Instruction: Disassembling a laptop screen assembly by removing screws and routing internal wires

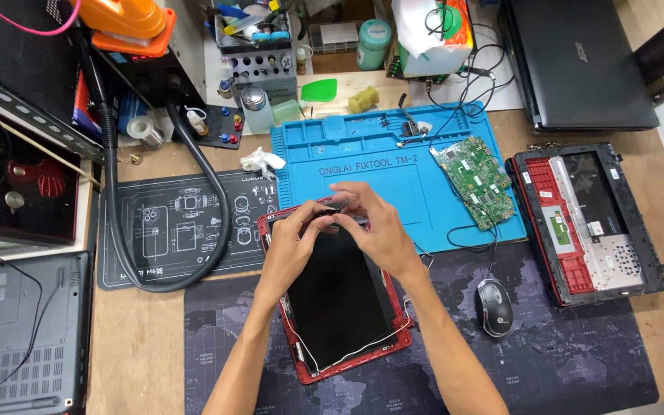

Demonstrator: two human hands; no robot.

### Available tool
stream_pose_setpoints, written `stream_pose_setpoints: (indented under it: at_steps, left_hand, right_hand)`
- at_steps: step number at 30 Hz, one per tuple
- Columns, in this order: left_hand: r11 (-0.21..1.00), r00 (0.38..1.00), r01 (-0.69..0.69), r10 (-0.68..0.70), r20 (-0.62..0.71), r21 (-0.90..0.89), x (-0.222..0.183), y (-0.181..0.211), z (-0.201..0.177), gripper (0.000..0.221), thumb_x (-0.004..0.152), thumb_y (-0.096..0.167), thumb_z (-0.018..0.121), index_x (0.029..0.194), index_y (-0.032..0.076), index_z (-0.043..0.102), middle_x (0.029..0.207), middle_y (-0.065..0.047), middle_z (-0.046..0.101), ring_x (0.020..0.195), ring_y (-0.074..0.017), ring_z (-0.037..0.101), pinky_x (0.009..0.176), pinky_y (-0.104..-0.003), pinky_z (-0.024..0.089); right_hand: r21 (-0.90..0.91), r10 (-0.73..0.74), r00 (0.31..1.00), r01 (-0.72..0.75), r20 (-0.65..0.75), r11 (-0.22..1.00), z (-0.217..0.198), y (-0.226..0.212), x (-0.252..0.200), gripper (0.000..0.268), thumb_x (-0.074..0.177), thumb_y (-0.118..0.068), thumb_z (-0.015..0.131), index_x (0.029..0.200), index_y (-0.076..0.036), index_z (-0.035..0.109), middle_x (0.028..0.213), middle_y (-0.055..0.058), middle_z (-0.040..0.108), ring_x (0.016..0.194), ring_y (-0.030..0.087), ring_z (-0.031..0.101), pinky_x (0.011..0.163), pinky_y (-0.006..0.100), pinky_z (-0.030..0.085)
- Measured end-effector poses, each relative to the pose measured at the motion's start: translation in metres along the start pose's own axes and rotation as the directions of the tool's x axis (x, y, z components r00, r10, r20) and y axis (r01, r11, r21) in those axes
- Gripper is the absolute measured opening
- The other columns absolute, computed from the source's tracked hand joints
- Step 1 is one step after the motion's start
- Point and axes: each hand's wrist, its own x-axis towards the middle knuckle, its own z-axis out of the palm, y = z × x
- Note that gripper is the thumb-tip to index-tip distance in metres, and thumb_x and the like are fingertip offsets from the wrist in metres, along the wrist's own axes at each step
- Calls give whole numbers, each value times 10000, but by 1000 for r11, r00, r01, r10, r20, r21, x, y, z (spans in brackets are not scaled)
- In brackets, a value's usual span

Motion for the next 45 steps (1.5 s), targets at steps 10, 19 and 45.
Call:
stream_pose_setpoints:
  at_steps: [10, 19, 45]
  left_hand:
    - [842, 921, -172, 321, -219, 512, 2, -76, -23, 309, 1031, 296, 664, 1272, 104, 641, 1122, -109, 698, 1064, -280, 668, 987, -402, 471]
    - [804, 915, -146, 331, -230, 577, -1, -90, -23, 301, 1074, 282, 589, 1293, 78, 621, 1110, -90, 573, 1100, -283, 577, 1003, -411, 431]
    - [770, 931, -102, 297, -212, 630, -1, -95, -24, 184, 1066, 257, 600, 1159, 115, 672, 1072, -60, 568, 1093, -270, 597, 946, -384, 440]
  right_hand:
    - [-135, 75, 983, -98, -166, 986, -67, 116, 40, 155, 960, -106, 738, 1113, -93, 713, 935, 111, 745, 754, 201, 733, 672, 339, 603]
    - [-513, 91, 955, -229, -281, 827, -128, 214, 120, 211, 965, -92, 691, 1162, -20, 713, 962, 214, 733, 854, 391, 729, 763, 481, 561]
    - [-352, 228, 974, -215, -6, 911, -151, 150, 123, 277, 862, -110, 851, 1034, -21, 654, 988, 190, 733, 931, 327, 718, 880, 462, 508]
